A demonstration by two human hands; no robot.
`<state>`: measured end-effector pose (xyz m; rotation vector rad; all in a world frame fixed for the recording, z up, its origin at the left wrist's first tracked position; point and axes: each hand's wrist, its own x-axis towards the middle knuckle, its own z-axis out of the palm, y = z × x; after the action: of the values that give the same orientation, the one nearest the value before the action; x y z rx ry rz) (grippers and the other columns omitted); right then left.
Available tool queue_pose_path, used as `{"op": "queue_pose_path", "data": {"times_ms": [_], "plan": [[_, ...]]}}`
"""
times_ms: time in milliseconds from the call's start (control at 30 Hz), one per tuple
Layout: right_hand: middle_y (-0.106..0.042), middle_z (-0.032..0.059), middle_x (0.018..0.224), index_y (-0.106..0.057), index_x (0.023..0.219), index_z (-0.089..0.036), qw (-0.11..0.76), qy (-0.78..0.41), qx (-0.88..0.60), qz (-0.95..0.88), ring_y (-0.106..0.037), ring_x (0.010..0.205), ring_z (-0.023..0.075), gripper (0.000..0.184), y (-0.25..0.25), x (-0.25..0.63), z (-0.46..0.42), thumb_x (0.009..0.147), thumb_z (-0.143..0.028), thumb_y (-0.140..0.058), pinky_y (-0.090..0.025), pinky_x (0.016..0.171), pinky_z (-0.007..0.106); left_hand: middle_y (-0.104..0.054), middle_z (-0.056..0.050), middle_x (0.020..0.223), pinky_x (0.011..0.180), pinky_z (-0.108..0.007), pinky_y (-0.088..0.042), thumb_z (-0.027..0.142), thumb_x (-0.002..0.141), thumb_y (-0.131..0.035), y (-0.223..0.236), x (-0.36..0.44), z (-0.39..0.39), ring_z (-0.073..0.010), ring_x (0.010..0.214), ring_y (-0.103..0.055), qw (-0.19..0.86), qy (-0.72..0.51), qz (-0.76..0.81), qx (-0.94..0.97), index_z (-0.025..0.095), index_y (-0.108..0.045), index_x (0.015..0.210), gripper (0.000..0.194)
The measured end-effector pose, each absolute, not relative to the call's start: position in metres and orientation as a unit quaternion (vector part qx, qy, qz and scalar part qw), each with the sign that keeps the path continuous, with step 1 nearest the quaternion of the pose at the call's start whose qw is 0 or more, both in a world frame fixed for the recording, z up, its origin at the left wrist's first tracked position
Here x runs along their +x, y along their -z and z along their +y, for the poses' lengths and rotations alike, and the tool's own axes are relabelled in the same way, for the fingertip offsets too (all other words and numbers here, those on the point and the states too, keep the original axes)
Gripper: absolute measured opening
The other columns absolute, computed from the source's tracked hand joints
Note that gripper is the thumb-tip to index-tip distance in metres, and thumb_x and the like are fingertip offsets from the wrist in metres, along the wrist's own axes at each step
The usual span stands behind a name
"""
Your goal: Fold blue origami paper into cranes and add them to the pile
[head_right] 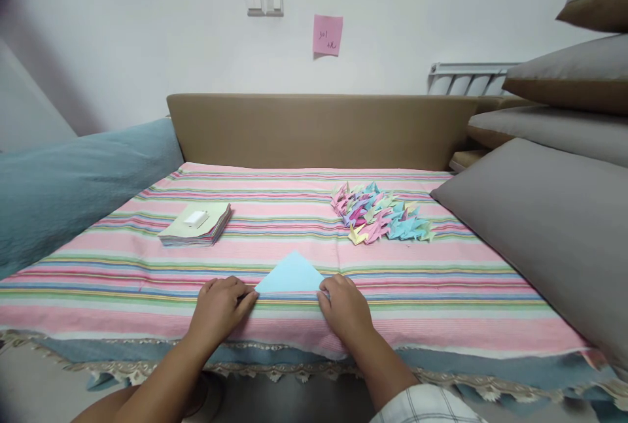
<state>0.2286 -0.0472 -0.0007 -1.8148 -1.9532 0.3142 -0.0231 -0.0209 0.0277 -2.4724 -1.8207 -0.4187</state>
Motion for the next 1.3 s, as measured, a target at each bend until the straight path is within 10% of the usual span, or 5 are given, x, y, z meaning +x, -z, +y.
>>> {"op": "queue_pose_path", "data": {"times_ms": [667,867,1300], "plan": [[-0.058,0.0042,0.087,-0.059,0.081,-0.020,0.222,-0.118,-0.659,-0.709,-0.049,0.084,0.0181,0.013,0.001,0.229,-0.046,0.083,-0.025,-0.047,-0.034,0.070,0.027,-0.066,-0.003,0.076,0.088,-0.041,-0.031,0.042,0.083,-0.046,-0.023,-0.026,-0.015,-0.0205,0.080,-0.058,0.008,0.156,-0.597,-0.787,0.023,-0.068,0.070,0.031],[-0.058,0.0032,0.085,-0.059,0.080,-0.020,0.225,-0.117,-0.660,-0.707,-0.049,0.084,0.0173,0.014,0.002,0.230,-0.045,0.084,-0.026,-0.047,-0.034,0.071,0.026,-0.060,-0.004,0.100,0.089,-0.040,-0.032,0.042,0.078,-0.055,-0.010,-0.011,-0.013,-0.0229,0.097,-0.052,-0.009,0.210,-0.597,-0.774,0.027,-0.061,0.107,0.033],[-0.058,0.0030,0.084,-0.059,0.077,-0.020,0.234,-0.119,-0.657,-0.707,-0.050,0.083,0.0172,0.011,0.004,0.231,-0.043,0.082,-0.024,-0.049,-0.034,0.071,0.026,-0.060,-0.002,0.109,0.101,-0.048,-0.018,0.033,0.076,-0.057,-0.007,-0.001,-0.013,-0.0223,0.105,-0.051,-0.062,0.247,-0.610,-0.750,0.033,-0.060,0.107,0.031]]}}
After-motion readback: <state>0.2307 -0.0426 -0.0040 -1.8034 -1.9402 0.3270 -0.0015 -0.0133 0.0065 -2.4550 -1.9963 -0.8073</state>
